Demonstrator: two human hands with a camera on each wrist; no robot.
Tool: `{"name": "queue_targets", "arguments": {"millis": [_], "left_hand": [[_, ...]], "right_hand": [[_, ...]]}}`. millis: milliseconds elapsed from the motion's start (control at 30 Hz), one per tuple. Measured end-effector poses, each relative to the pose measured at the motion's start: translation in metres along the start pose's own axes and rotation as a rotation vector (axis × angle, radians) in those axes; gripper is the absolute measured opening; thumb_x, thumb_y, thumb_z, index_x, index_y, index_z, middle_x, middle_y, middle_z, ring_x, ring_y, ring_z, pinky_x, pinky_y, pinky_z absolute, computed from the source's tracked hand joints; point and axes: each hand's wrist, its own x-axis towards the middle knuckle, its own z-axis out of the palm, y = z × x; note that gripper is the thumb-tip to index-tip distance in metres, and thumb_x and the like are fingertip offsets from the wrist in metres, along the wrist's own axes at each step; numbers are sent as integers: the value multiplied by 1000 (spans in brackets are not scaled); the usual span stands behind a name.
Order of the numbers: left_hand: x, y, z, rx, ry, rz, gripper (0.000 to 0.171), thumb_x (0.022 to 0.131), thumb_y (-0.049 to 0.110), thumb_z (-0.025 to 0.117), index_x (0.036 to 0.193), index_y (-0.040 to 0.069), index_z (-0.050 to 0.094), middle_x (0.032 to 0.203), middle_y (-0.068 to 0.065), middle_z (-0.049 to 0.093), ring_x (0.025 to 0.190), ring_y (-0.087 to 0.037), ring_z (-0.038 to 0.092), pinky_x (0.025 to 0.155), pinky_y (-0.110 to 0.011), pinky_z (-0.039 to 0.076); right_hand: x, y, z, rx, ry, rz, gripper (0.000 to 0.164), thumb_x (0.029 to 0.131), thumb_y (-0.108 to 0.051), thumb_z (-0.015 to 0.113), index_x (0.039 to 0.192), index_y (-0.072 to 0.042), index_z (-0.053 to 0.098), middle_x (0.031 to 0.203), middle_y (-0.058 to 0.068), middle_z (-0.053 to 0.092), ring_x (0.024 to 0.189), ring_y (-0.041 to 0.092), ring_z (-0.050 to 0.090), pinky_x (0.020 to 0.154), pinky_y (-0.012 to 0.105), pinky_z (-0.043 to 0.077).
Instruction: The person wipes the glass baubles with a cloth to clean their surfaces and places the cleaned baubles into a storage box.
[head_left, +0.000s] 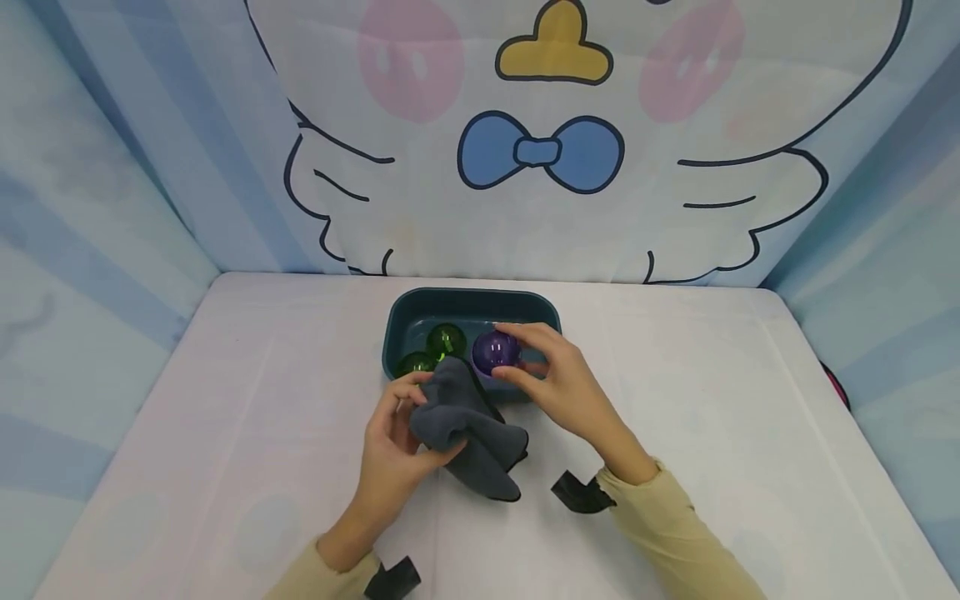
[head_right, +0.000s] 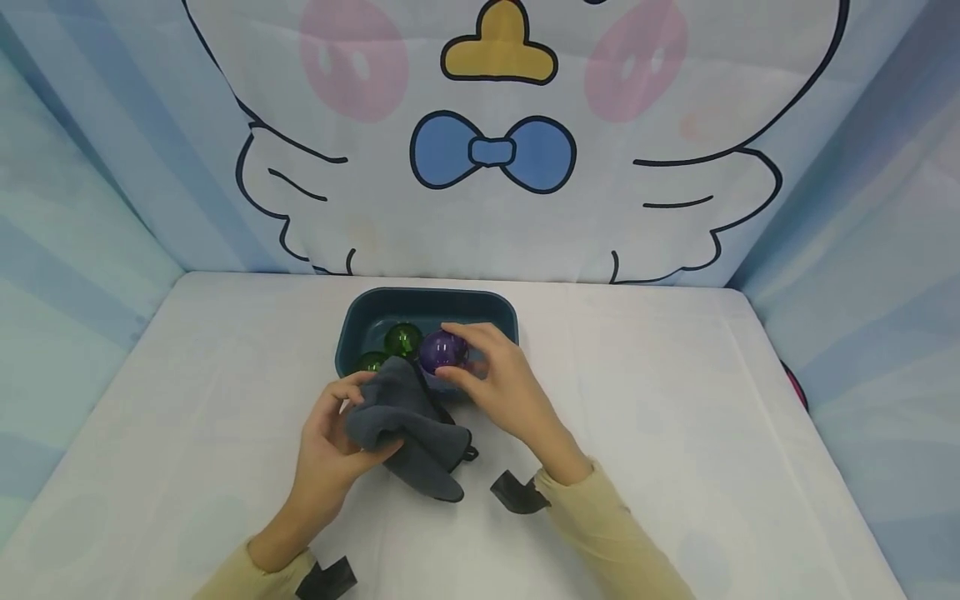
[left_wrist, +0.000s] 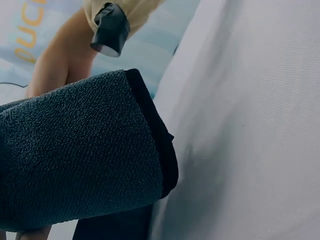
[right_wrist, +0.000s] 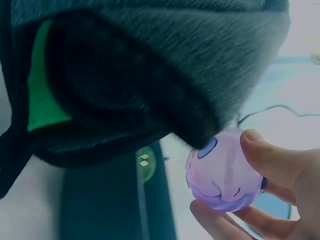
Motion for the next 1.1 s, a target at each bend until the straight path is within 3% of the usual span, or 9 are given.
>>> {"name": "queue_targets", "arguments": {"millis": [433, 700, 933, 1100], "left_hand": [[-4, -15, -9, -61, 5, 14, 57, 67, -27, 72, 106, -9, 36, 140, -14, 41, 128, -20, 50, 99, -26, 53], [-12, -15, -27, 95, -29, 33, 54, 67, -22, 77, 104, -8, 40, 138, -18, 43, 122, -17, 54, 101, -19, 48], [-21, -17, -50, 235, -54, 88, 52, 66, -17, 81, 100, -6, 43, 136, -20, 43, 124, -15, 51, 100, -17, 48], [-26, -18, -63, 265, -74, 61, 52, 66, -18, 81, 100, -4, 45, 137, -15, 43, 126, -14, 49, 99, -16, 48]], "right_hand": [[17, 36, 19, -196, -37, 21, 50, 87, -14, 77, 133, -4, 61, 127, 16, 59, 114, 28, 63, 87, 33, 60], [21, 41, 26, -357, -82, -16, 50, 86, -21, 78, 131, -5, 63, 124, 14, 63, 113, 28, 62, 92, 43, 55], [25, 42, 30, -384, -115, 49, 50, 86, -23, 78, 130, -5, 64, 127, 15, 64, 117, 30, 61, 96, 46, 54], [29, 43, 33, -381, -126, 78, 48, 86, -21, 79, 129, -5, 64, 127, 16, 64, 118, 31, 60, 98, 48, 53]]}}
